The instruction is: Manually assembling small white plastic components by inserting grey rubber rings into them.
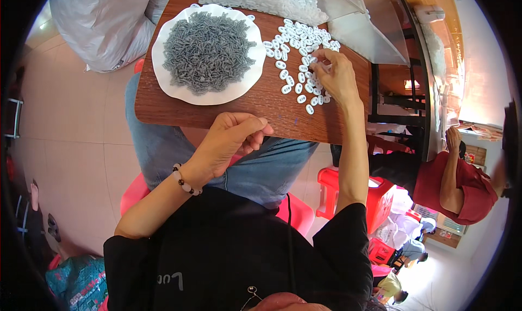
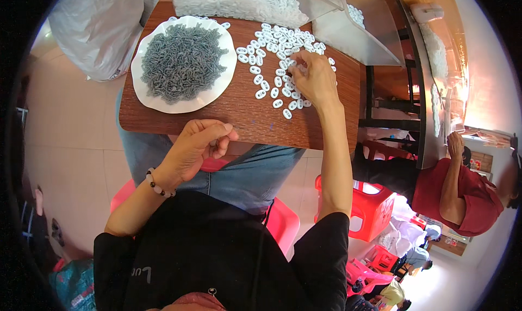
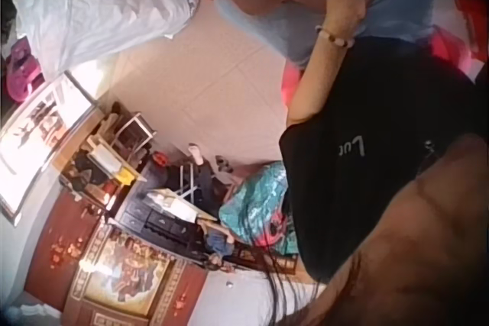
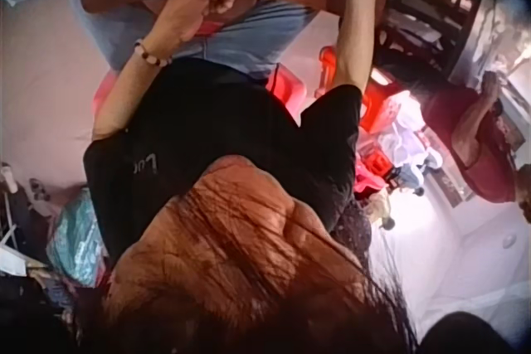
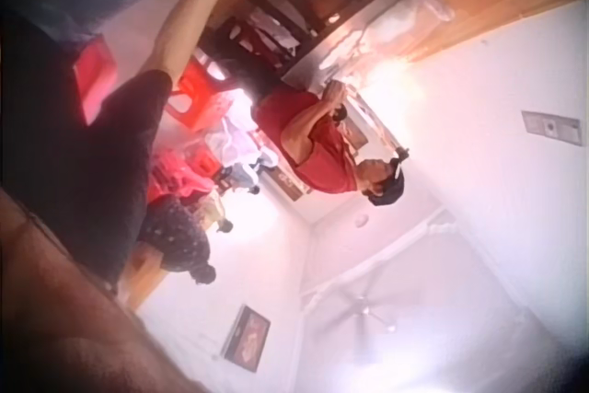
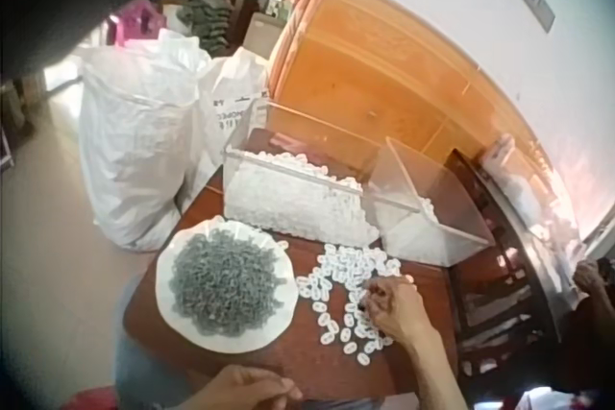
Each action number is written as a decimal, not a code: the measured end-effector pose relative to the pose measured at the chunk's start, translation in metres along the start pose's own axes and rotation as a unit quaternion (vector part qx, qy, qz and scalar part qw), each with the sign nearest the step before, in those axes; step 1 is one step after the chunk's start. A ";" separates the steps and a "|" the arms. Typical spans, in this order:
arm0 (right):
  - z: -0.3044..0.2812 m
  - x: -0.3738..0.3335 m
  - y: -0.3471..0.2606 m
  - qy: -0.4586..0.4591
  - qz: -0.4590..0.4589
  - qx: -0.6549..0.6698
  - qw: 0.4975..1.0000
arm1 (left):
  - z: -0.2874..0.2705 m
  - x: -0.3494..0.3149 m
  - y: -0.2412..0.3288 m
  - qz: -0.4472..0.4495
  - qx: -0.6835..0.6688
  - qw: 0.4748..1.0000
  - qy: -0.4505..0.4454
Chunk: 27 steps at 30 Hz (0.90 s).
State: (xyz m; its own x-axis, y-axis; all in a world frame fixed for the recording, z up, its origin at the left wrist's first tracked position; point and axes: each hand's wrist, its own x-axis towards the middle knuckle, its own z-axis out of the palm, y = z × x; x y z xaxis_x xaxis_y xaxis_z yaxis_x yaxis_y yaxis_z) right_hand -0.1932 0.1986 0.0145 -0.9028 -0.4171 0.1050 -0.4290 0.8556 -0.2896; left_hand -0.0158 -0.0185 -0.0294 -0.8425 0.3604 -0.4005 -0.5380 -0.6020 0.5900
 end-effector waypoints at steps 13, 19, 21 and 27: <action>-0.003 -0.059 -0.057 -0.041 -0.007 0.324 0.945 | 0.007 -0.002 0.002 0.061 0.068 0.996 0.021; -0.011 -0.074 -0.075 -0.120 -0.125 0.351 0.920 | 0.004 0.000 0.004 0.088 0.066 0.994 0.024; -0.011 -0.075 -0.081 -0.120 -0.125 0.349 0.921 | 0.003 -0.001 0.005 0.081 0.068 0.994 0.005; -0.006 -0.076 -0.082 -0.119 -0.145 0.319 0.929 | 0.001 -0.003 0.003 0.060 0.062 0.996 -0.018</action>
State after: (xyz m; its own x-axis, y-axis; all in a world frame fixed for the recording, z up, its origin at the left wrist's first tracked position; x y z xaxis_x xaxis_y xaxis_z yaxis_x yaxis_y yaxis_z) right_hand -0.0899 0.1616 0.0364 -0.6872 -0.7225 0.0757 -0.4791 0.3725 -0.7948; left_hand -0.0154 -0.0209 -0.0255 -0.9006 0.3166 -0.2978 -0.4302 -0.5511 0.7150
